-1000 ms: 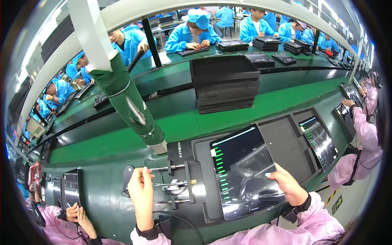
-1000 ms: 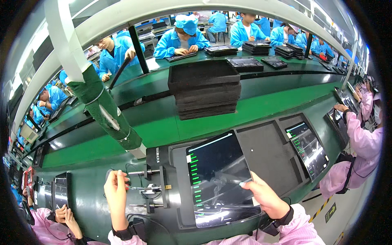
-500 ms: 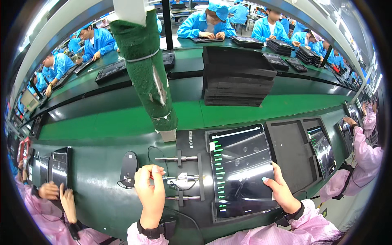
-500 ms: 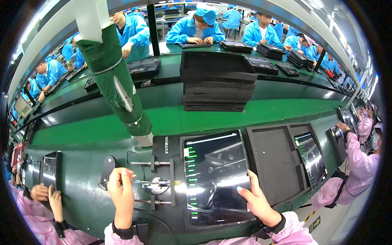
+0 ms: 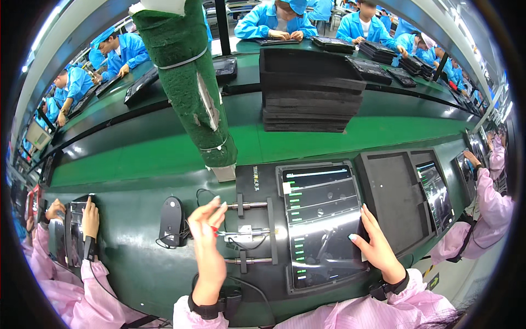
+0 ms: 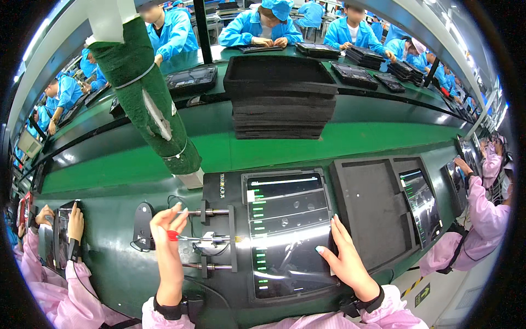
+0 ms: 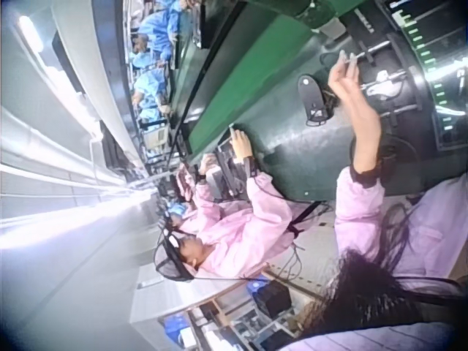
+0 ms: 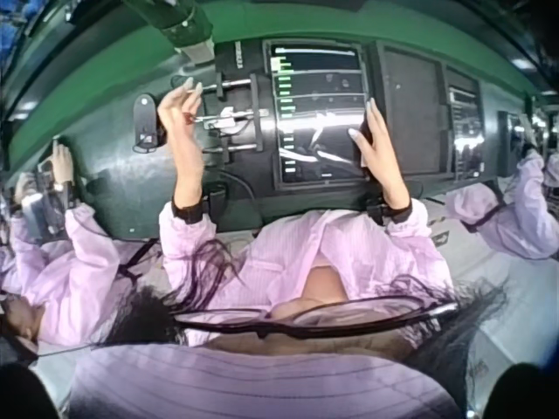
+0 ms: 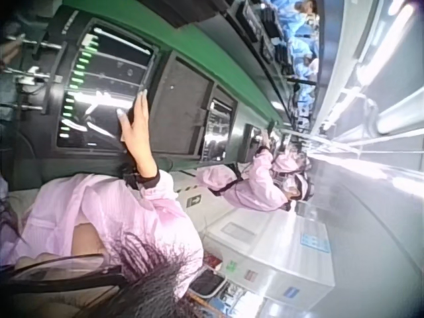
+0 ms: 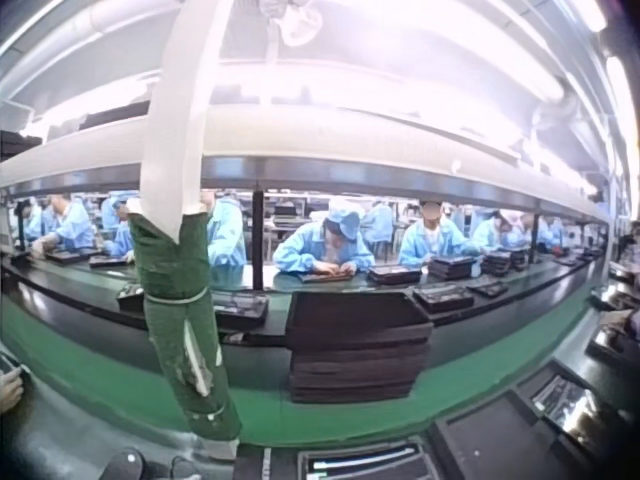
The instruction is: Testing the functional components of tablet devices on a production line and recording metrics on a log sheet.
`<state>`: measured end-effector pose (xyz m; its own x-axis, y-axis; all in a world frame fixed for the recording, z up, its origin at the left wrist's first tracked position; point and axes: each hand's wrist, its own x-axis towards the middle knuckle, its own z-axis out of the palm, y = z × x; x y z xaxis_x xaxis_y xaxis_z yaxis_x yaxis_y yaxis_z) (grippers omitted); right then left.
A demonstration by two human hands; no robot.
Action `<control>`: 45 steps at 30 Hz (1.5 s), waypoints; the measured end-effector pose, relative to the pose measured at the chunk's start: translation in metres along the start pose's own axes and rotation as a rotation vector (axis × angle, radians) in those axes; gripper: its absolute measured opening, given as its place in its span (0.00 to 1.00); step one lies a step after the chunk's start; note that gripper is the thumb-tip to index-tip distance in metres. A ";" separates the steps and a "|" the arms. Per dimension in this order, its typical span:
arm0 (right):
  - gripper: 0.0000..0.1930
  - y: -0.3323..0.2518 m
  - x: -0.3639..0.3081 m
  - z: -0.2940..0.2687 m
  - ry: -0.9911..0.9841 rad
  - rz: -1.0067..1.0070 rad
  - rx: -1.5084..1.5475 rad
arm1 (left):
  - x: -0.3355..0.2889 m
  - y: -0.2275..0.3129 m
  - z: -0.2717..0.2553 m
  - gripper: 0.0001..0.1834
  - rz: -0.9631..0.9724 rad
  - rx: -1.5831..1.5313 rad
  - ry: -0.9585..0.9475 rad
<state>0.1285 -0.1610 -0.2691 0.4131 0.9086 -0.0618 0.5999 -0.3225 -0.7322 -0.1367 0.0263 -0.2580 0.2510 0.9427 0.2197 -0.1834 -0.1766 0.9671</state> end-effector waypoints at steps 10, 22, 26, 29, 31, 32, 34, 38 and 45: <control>0.34 0.000 -0.001 0.004 0.070 0.021 0.197 | -0.004 0.000 0.022 0.28 0.221 0.854 -0.582; 0.36 -0.002 -0.002 0.004 0.066 0.018 0.257 | -0.008 -0.001 0.015 0.13 0.272 0.804 -0.553; 0.36 -0.002 -0.001 0.004 0.062 0.050 0.254 | -0.001 0.002 -0.002 0.08 0.217 0.579 -0.209; 0.36 -0.002 -0.001 0.004 0.067 0.041 0.295 | 0.008 -0.006 -0.012 0.08 0.286 0.790 0.094; 0.36 0.000 -0.001 0.004 0.066 0.025 0.283 | 0.009 -0.009 -0.020 0.12 0.264 0.947 0.095; 0.36 0.000 -0.002 0.004 0.068 0.037 0.276 | 0.009 -0.011 -0.022 0.16 0.212 1.105 0.164; 0.36 0.002 -0.002 0.004 0.069 0.024 0.263 | 0.012 -0.014 -0.028 0.26 0.071 1.240 0.227; 0.35 0.004 -0.002 0.003 0.065 0.010 0.219 | 0.012 -0.017 -0.032 0.25 0.081 1.238 0.208; 0.35 0.000 -0.002 0.000 0.053 0.009 0.191 | 0.012 -0.017 -0.029 0.20 0.089 1.217 0.167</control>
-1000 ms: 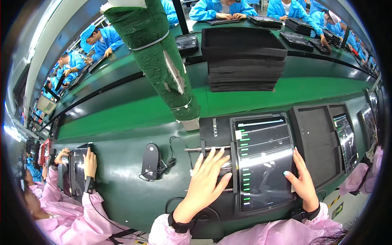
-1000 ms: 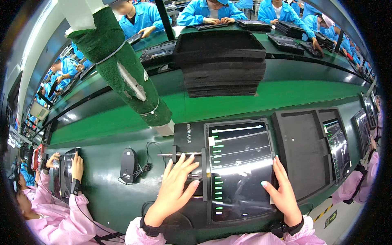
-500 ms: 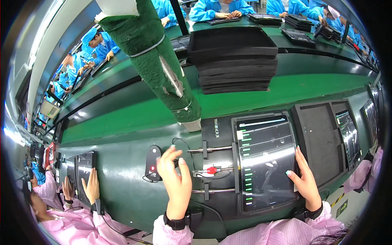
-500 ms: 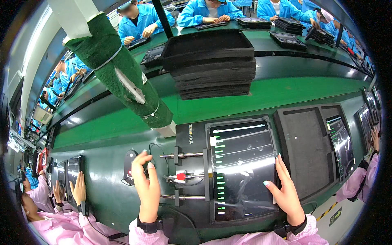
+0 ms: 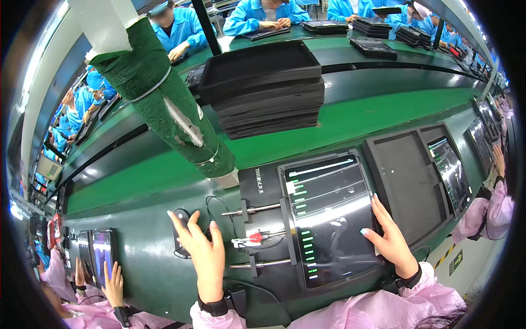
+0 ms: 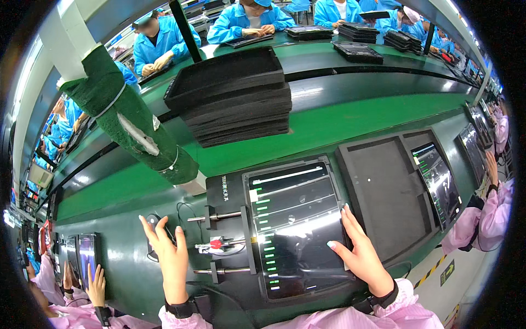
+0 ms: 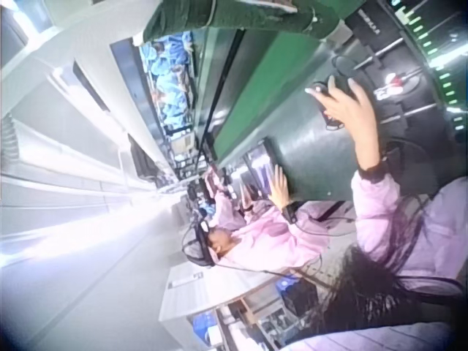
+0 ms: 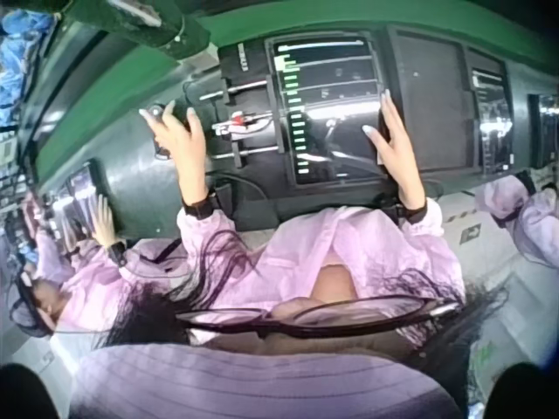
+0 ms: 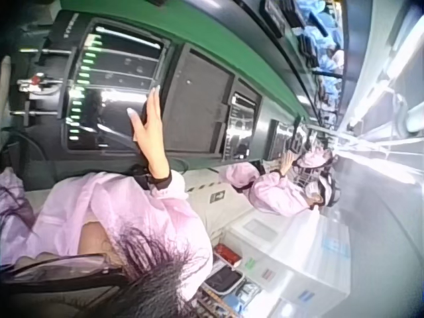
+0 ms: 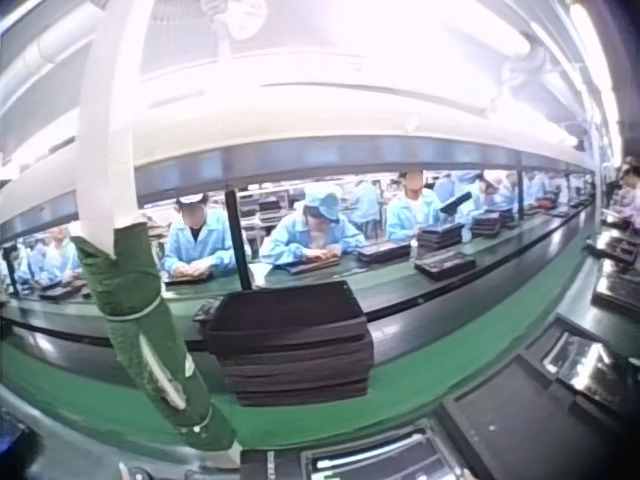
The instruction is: Testing the functional components of tablet devices on a production line and recording metrics on a log sheet.
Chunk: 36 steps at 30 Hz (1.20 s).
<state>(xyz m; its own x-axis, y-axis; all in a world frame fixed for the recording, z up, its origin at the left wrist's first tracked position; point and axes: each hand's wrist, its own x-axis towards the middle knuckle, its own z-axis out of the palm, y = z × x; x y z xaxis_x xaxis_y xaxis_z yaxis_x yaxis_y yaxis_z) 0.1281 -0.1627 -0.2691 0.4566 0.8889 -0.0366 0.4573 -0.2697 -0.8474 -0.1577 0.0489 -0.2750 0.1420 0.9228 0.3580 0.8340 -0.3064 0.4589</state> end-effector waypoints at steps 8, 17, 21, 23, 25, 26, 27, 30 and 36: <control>0.35 -0.002 0.000 -0.001 0.000 0.004 0.013 | -0.001 -0.005 -0.001 0.18 0.005 0.075 -0.021; 0.35 0.010 0.000 0.005 0.043 0.020 0.199 | -0.011 0.025 -0.013 0.24 0.377 -0.326 -0.317; 0.36 0.011 0.001 0.006 0.046 0.045 0.339 | -0.014 0.039 -0.007 0.27 0.417 -0.173 -0.301; 0.35 0.006 0.002 0.007 0.058 0.058 0.431 | -0.014 0.040 -0.007 0.25 0.404 -0.127 -0.261; 0.36 -0.003 0.001 0.005 0.104 0.001 0.493 | -0.011 0.037 -0.010 0.25 0.476 -0.040 -0.196; 0.36 -0.008 0.000 0.004 0.102 0.001 0.490 | -0.011 0.034 -0.012 0.24 0.545 0.054 -0.152; 0.36 -0.013 -0.001 0.002 0.086 0.013 0.569 | -0.009 0.029 -0.017 0.26 0.501 0.065 -0.054; 0.36 -0.029 -0.002 -0.002 0.036 0.033 0.620 | -0.004 0.018 -0.021 0.31 0.283 -0.204 0.176; 0.31 -0.052 -0.003 -0.006 -0.018 0.235 0.706 | -0.005 0.024 -0.023 0.30 0.445 -0.293 0.168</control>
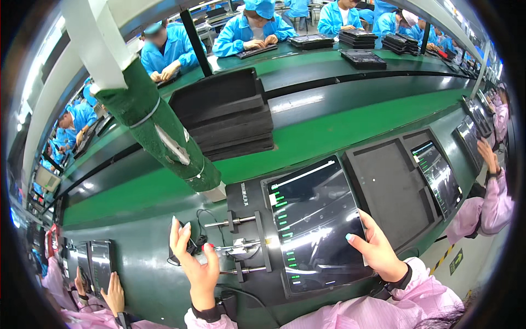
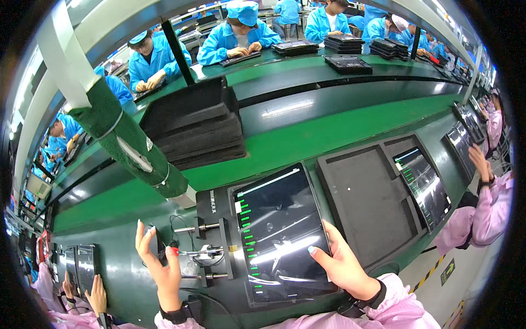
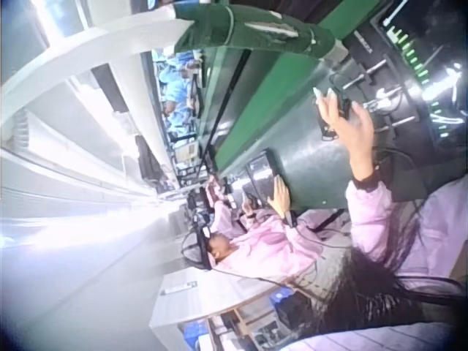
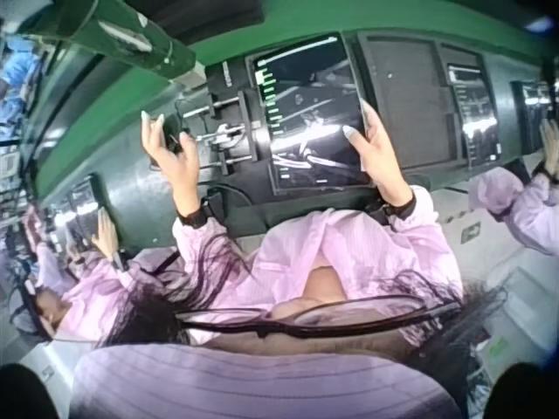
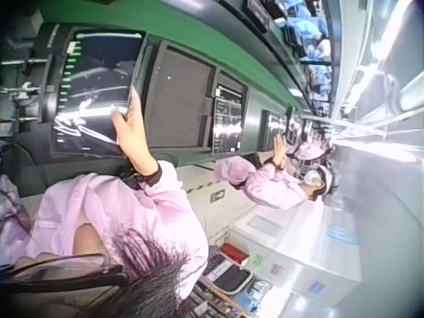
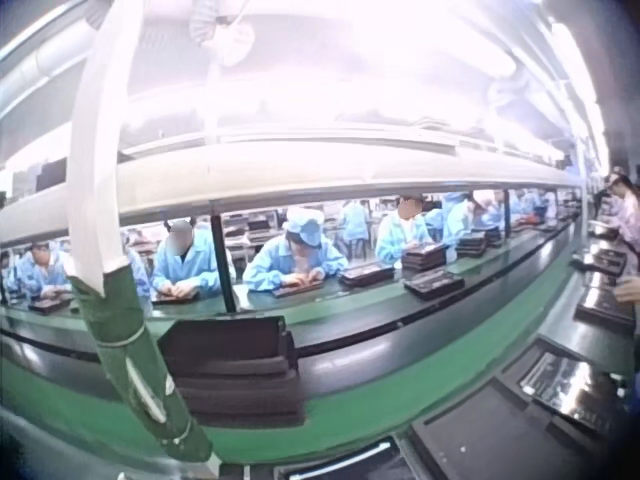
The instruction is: Testing the functional components of tablet devices on a production line and recording metrics on a log sheet.
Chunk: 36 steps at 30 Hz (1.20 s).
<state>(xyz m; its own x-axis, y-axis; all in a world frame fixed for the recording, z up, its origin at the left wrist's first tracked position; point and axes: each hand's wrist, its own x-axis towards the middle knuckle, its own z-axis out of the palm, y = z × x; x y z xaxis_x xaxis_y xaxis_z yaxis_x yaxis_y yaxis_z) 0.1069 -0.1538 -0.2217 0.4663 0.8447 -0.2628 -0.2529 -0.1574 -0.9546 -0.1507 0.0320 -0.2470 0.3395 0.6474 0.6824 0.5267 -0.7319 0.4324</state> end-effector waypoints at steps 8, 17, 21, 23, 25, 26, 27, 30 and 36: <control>0.33 -0.026 -0.011 -0.045 -0.141 -0.178 0.128 | 0.014 0.077 0.025 0.29 -0.407 -1.181 -0.219; 0.34 -0.025 -0.022 -0.100 0.058 -0.371 0.216 | -0.005 0.139 0.064 0.17 -0.628 -1.590 -0.854; 0.33 -0.015 -0.024 -0.120 0.121 -0.373 0.246 | -0.025 0.158 0.078 0.09 -0.678 -1.348 -1.040; 0.33 -0.010 -0.026 -0.124 0.136 -0.361 0.265 | -0.033 0.164 0.083 0.10 -0.656 -1.316 -0.976; 0.32 -0.005 -0.028 -0.125 0.147 -0.354 0.293 | -0.037 0.168 0.088 0.11 -0.661 -1.224 -0.927; 0.32 -0.004 -0.029 -0.125 0.150 -0.358 0.294 | -0.039 0.170 0.089 0.11 -0.636 -1.245 -0.931; 0.32 -0.003 -0.030 -0.125 0.157 -0.355 0.296 | -0.040 0.172 0.090 0.11 -0.557 -1.135 -0.870; 0.32 0.000 -0.033 -0.124 0.185 -0.364 0.313 | -0.040 0.173 0.091 0.10 -0.350 -0.892 -0.747; 0.32 0.004 -0.027 -0.128 0.182 -0.352 0.331 | -0.039 0.172 0.096 0.06 0.098 -0.601 -0.464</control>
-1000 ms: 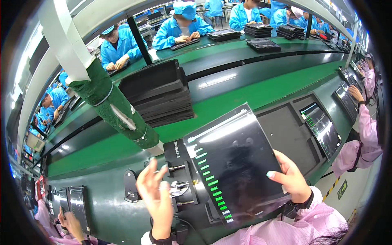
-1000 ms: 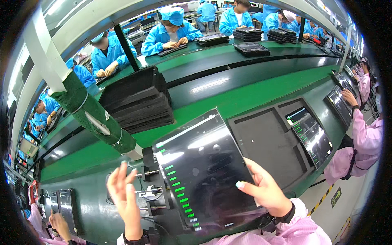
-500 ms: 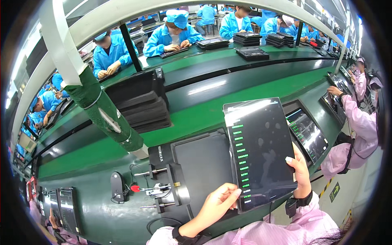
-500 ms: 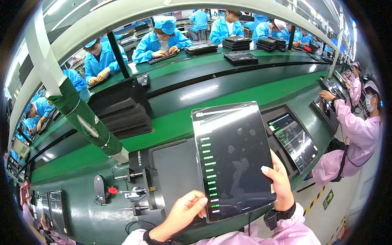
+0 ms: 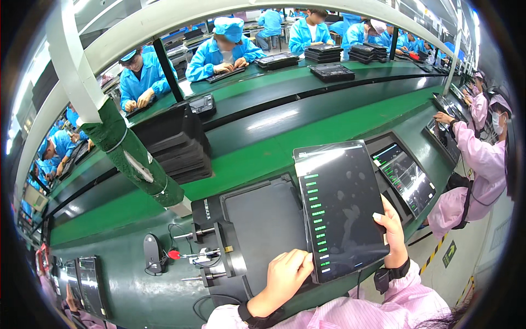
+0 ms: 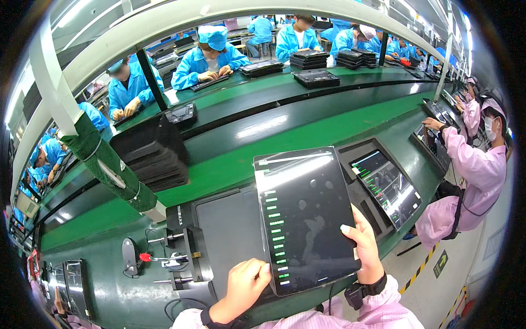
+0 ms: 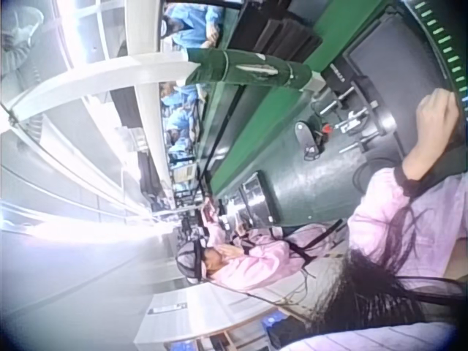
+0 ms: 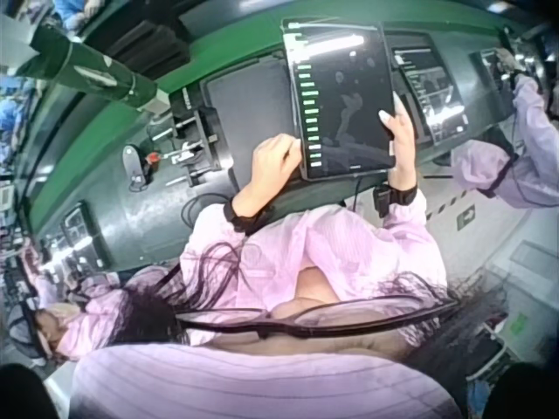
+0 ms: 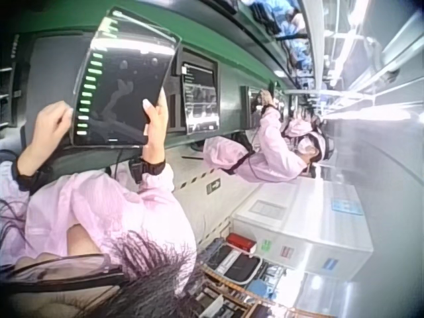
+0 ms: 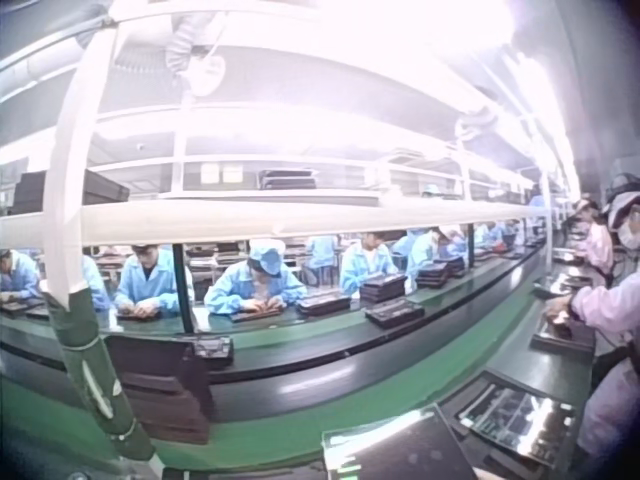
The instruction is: Testing the functional components of tablet devices on a production line and recording metrics on a log sheet.
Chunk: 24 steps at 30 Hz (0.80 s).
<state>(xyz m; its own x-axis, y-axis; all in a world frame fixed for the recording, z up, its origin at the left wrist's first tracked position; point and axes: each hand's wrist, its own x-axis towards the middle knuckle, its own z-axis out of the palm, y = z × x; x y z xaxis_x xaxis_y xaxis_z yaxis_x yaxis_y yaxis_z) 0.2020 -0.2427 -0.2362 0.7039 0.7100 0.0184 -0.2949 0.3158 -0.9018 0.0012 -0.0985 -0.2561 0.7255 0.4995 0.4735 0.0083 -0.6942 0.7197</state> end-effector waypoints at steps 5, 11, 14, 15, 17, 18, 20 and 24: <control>0.33 0.001 0.005 0.000 -0.068 -0.010 0.025 | -0.002 0.002 -0.006 0.06 0.122 -0.075 -0.051; 0.34 0.002 0.001 -0.001 -0.145 0.064 0.084 | 0.015 0.020 0.000 0.18 -0.437 -0.999 0.168; 0.33 0.008 -0.001 -0.003 -0.106 0.023 -0.007 | 0.028 0.025 0.007 0.32 -0.976 -1.593 -0.132; 0.33 0.008 -0.001 -0.004 -0.108 0.025 -0.008 | 0.030 0.028 0.009 0.32 -0.942 -1.616 -0.152; 0.33 0.007 0.002 -0.008 -0.080 -0.026 0.017 | 0.030 0.031 0.014 0.33 -0.950 -1.617 -0.265; 0.33 0.004 0.003 -0.011 -0.069 -0.018 0.006 | 0.028 0.033 0.017 0.34 -0.954 -1.620 -0.331; 0.32 -0.004 0.007 -0.020 -0.036 -0.088 -0.073 | 0.023 0.035 0.025 0.33 -0.979 -1.636 -0.458; 0.31 -0.021 0.014 -0.040 0.011 -0.094 -0.159 | 0.006 0.027 0.036 0.35 -1.099 -1.593 -0.600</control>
<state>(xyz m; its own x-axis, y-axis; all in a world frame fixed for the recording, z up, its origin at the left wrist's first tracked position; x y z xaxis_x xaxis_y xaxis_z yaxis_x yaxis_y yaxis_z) 0.2440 -0.2649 -0.2344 0.7311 0.6747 0.1014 -0.1223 0.2758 -0.9534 0.0300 -0.1331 -0.2520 0.9308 -0.1259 -0.3431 0.2676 0.8742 0.4051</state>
